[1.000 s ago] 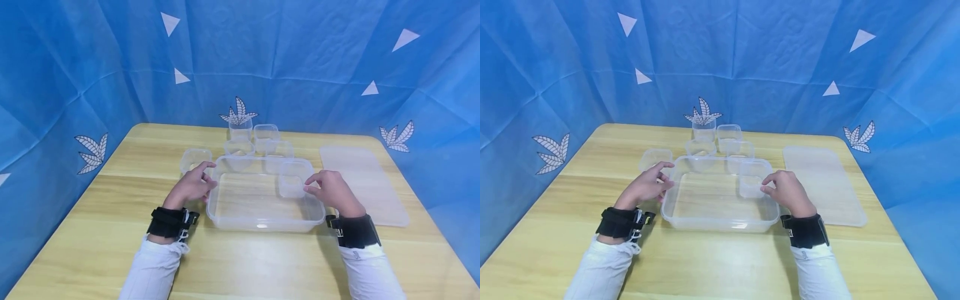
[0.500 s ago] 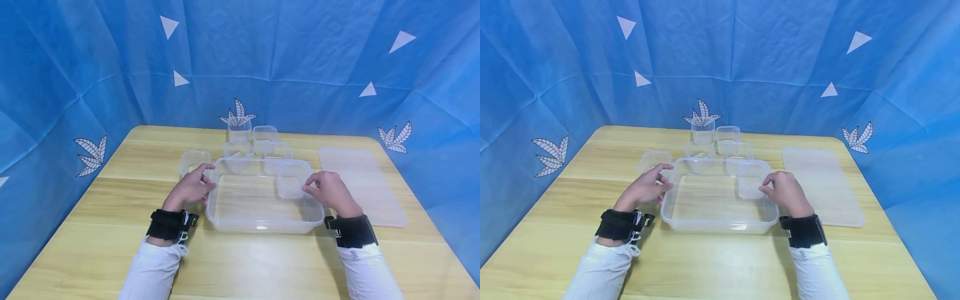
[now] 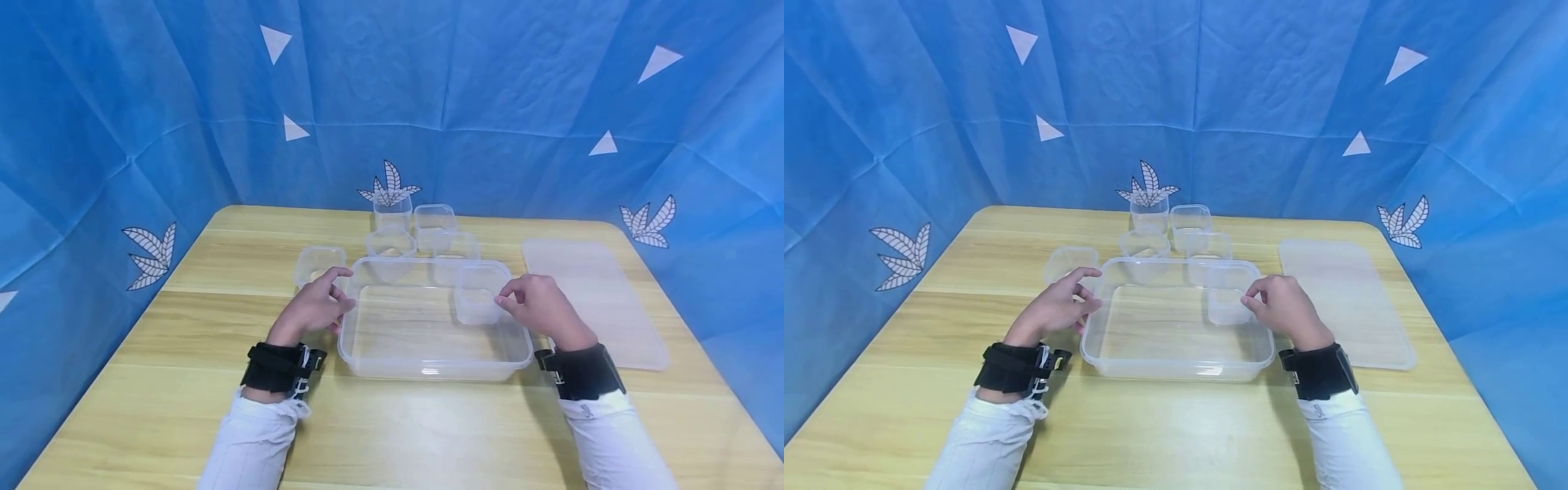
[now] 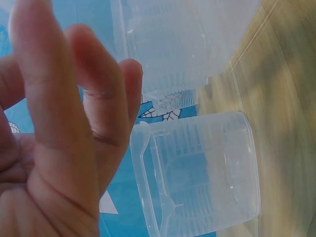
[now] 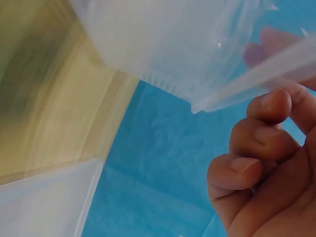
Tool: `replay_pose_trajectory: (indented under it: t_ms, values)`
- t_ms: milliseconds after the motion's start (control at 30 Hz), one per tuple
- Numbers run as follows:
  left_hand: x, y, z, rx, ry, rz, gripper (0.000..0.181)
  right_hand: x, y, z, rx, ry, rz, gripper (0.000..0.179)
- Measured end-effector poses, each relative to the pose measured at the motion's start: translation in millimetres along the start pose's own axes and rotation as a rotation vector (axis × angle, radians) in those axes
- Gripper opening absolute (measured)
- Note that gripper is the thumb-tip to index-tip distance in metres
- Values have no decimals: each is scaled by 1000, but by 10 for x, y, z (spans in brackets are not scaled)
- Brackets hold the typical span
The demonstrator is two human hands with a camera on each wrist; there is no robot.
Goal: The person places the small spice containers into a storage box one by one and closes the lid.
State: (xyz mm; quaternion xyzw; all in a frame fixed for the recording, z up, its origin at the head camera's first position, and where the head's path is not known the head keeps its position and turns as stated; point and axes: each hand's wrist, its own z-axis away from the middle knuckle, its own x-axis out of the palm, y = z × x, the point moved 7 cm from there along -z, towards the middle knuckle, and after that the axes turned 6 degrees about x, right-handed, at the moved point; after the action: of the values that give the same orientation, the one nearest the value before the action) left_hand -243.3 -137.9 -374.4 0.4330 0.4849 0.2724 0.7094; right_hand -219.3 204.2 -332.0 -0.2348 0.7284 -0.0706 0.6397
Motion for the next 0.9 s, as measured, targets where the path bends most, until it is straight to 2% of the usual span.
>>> replay_pose_trajectory:
  t_ms: [133, 367, 567, 700, 900]
  values:
    - [6, 2, 2, -2, -3, 7, 58, 42, 2, -2, -1, -46, 29, 12]
    - [-2, 11, -10, -3, 0, 0, 58, 40, 9, -6, 7, -38, 33, 18]
    - [-14, -12, -9, -7, -4, -3, 58, 43, 18, -25, 37, -53, 9, 16]
    - [-26, 3, -23, -2, -4, -11, 58, -38, 39, -77, 47, 14, -21, 13]
    - [-12, -12, -22, -11, -11, 5, 57, -85, 67, -168, -9, 114, -39, 9]
